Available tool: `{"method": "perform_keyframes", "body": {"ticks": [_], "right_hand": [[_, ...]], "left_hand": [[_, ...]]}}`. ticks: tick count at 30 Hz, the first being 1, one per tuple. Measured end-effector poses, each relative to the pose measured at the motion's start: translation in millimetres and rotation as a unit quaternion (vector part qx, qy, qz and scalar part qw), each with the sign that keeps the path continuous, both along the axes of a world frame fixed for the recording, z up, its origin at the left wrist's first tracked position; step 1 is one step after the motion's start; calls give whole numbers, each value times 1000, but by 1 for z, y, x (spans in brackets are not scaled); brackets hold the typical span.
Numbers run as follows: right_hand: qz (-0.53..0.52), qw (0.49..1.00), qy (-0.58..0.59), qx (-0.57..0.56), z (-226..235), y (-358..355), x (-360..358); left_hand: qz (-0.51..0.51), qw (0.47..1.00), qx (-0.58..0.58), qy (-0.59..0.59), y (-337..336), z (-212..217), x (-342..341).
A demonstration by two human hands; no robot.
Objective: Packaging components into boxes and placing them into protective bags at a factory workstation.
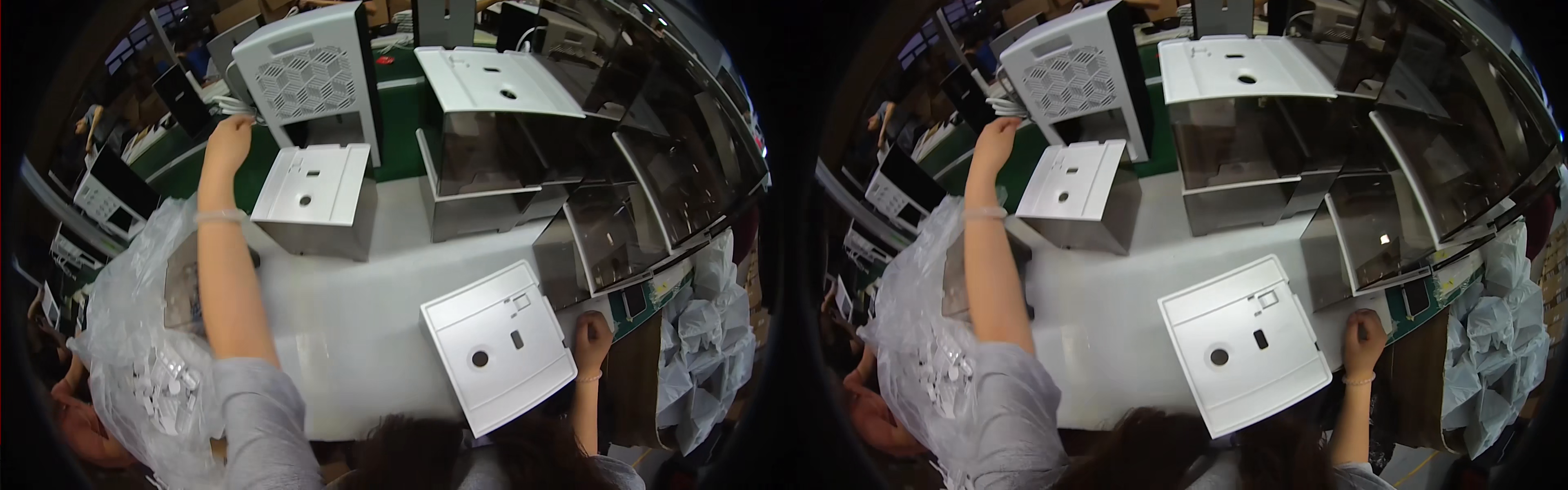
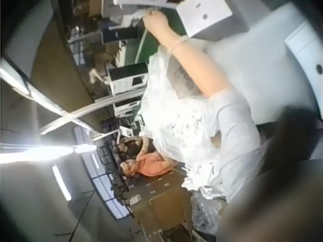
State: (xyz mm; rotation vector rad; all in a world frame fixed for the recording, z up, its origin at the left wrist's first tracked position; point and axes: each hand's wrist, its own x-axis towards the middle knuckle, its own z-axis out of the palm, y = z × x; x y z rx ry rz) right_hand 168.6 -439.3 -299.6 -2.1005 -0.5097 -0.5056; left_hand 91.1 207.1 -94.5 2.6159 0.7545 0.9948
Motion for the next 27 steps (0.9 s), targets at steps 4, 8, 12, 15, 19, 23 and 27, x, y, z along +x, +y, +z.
{"method": "perform_keyframes", "body": {"ticks": [4,8,12,15,19,23,27], "right_hand": [[7,1000,-13,5,3,8,6],[6,1000,-15,19,-1,16,9],[4,1000,-16,24,4,22,7],[3,999,-24,30,3,25,4],[1,1000,-24,14,3,20,4],[8,1000,-21,21,1,19,2],[1,1000,-11,25,3,18,-1]], "left_hand": [[-60,980,-117,-150,-96,-17,-46],[-89,988,-89,-91,-114,-84,-81],[19,986,-97,-132,-151,-103,-71],[-3,975,-76,-209,-139,-111,-50],[25,981,-34,-190,-144,-89,-14],[70,984,-67,-149,-136,-75,9],[46,984,-52,-165,-136,-81,11]]}}
